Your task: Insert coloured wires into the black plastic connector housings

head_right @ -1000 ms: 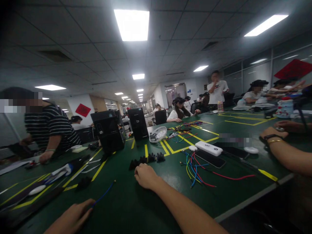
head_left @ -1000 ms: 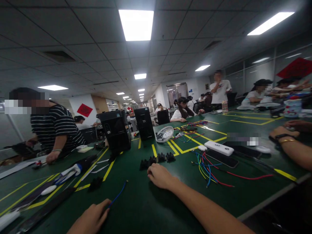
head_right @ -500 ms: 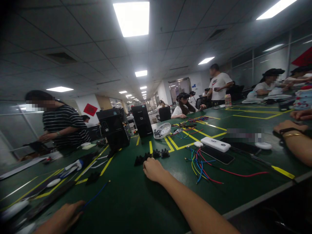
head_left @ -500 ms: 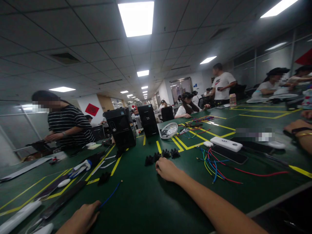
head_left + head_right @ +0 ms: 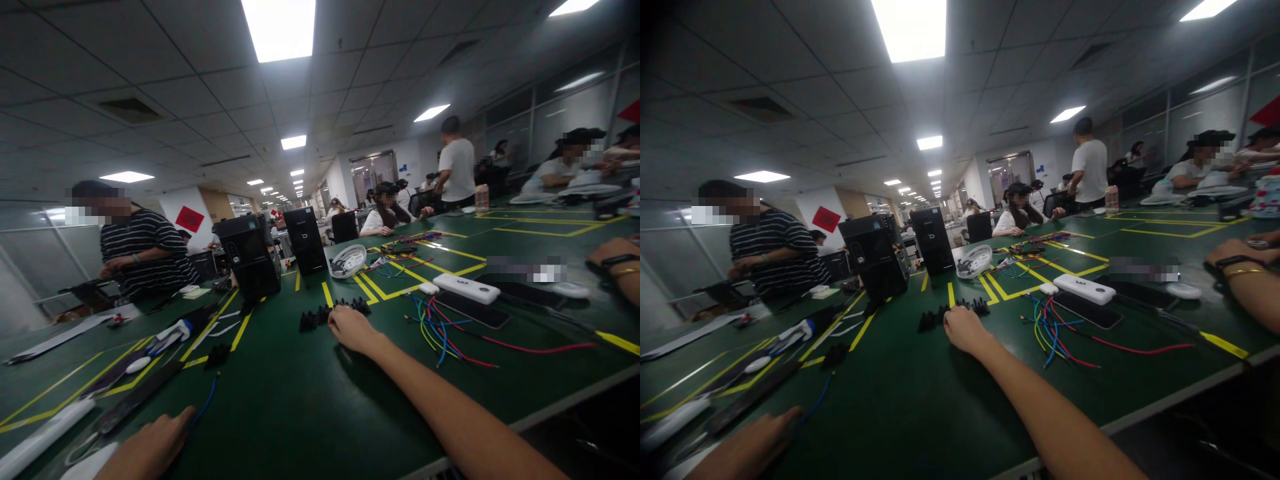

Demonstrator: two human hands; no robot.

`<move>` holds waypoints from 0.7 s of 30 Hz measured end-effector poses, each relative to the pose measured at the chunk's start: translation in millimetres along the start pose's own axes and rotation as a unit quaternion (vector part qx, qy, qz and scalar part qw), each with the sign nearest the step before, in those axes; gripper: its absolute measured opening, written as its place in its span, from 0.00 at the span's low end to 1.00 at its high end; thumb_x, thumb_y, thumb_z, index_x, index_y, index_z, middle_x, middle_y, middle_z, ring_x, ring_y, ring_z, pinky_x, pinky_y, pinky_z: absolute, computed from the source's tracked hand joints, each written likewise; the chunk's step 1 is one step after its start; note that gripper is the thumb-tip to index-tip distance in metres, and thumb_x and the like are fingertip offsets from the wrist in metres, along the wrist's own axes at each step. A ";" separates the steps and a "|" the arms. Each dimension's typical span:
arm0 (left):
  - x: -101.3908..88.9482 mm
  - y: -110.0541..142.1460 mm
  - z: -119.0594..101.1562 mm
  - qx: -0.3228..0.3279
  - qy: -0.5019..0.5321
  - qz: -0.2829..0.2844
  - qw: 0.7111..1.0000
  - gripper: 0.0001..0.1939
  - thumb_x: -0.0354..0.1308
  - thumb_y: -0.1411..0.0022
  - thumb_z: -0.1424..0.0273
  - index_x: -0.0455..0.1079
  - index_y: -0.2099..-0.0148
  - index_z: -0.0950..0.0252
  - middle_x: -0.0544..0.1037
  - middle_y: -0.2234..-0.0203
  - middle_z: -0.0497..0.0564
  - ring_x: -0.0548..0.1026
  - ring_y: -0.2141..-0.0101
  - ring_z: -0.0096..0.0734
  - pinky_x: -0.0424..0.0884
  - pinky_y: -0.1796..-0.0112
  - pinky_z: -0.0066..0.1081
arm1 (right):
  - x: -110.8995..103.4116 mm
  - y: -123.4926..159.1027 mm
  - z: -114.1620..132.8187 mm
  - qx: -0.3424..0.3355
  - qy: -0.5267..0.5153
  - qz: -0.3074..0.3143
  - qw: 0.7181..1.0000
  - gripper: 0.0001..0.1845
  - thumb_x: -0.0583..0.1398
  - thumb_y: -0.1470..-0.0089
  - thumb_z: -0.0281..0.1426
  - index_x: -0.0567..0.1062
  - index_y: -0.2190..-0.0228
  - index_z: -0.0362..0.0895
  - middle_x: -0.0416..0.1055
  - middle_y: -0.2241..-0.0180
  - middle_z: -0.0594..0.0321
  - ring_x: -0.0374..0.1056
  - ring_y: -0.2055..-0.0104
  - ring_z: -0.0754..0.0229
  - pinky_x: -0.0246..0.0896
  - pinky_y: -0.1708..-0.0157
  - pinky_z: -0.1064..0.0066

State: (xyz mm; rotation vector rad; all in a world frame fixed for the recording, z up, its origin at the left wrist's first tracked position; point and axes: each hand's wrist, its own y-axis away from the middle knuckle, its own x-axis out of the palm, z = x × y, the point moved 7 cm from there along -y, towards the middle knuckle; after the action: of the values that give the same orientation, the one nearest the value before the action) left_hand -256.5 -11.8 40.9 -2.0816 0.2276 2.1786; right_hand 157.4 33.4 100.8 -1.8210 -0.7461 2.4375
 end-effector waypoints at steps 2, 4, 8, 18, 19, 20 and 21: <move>8.2 -3.7 9.7 0.008 -0.023 0.005 1.000 0.25 0.42 0.41 0.63 0.67 0.45 0.63 0.77 0.62 0.58 0.75 0.63 0.43 0.69 0.60 0.38 | -12.0 1.1 -24.4 0.038 0.025 -0.004 0.999 0.12 0.52 0.42 0.30 0.75 0.64 0.42 0.71 0.61 0.53 0.67 0.58 0.55 0.56 0.59 0.69; 6.5 -10.1 7.4 0.011 -0.040 -0.011 0.999 0.26 0.43 0.42 0.62 0.66 0.44 0.65 0.76 0.58 0.60 0.75 0.60 0.45 0.68 0.58 0.40 | -25.6 6.0 -58.0 0.079 0.045 -0.002 0.996 0.12 0.52 0.43 0.29 0.75 0.64 0.41 0.71 0.62 0.49 0.67 0.58 0.53 0.57 0.60 0.67; -22.9 -37.1 -48.9 0.062 0.012 -0.077 0.995 0.30 0.43 0.40 0.53 0.62 0.41 0.63 0.70 0.48 0.58 0.69 0.50 0.45 0.62 0.49 0.41 | -49.7 28.0 -134.5 0.176 0.105 0.009 0.979 0.13 0.51 0.42 0.24 0.75 0.64 0.37 0.70 0.61 0.43 0.66 0.56 0.49 0.57 0.61 0.63; -54.0 -172.2 -216.5 0.153 0.211 -0.064 0.963 0.35 0.50 0.45 0.50 0.60 0.43 0.70 0.62 0.44 0.64 0.60 0.44 0.49 0.56 0.46 0.41 | -54.5 62.2 -197.6 0.265 0.170 0.039 0.948 0.14 0.57 0.43 0.34 0.70 0.56 0.40 0.67 0.54 0.55 0.66 0.54 0.56 0.64 0.56 0.59; -49.3 -180.1 -220.7 0.150 0.224 -0.050 0.962 0.34 0.51 0.46 0.50 0.62 0.45 0.69 0.64 0.45 0.64 0.61 0.45 0.50 0.58 0.47 0.41 | -55.6 60.8 -198.0 0.267 0.163 0.035 0.949 0.15 0.57 0.42 0.34 0.69 0.54 0.40 0.67 0.53 0.55 0.66 0.55 0.56 0.64 0.56 0.59; -44.4 -185.7 -222.9 0.147 0.237 -0.038 0.960 0.33 0.52 0.47 0.49 0.64 0.48 0.68 0.66 0.48 0.64 0.64 0.48 0.50 0.60 0.50 0.41 | -57.8 59.5 -198.7 0.271 0.155 0.028 0.950 0.17 0.57 0.42 0.35 0.68 0.53 0.40 0.67 0.53 0.55 0.66 0.55 0.56 0.64 0.57 0.59; -39.8 -189.3 -223.4 0.147 0.250 -0.030 0.957 0.31 0.52 0.48 0.49 0.66 0.50 0.67 0.69 0.50 0.63 0.67 0.51 0.50 0.62 0.52 0.40 | -61.5 58.8 -199.8 0.280 0.146 0.012 0.949 0.17 0.57 0.42 0.35 0.68 0.53 0.40 0.66 0.53 0.55 0.66 0.55 0.56 0.65 0.57 0.60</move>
State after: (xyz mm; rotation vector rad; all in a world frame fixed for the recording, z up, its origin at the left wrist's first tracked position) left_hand 0.4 132.1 66.1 -2.3736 0.4920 1.4379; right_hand 374.4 36.9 92.1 -1.8718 0.0003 2.0207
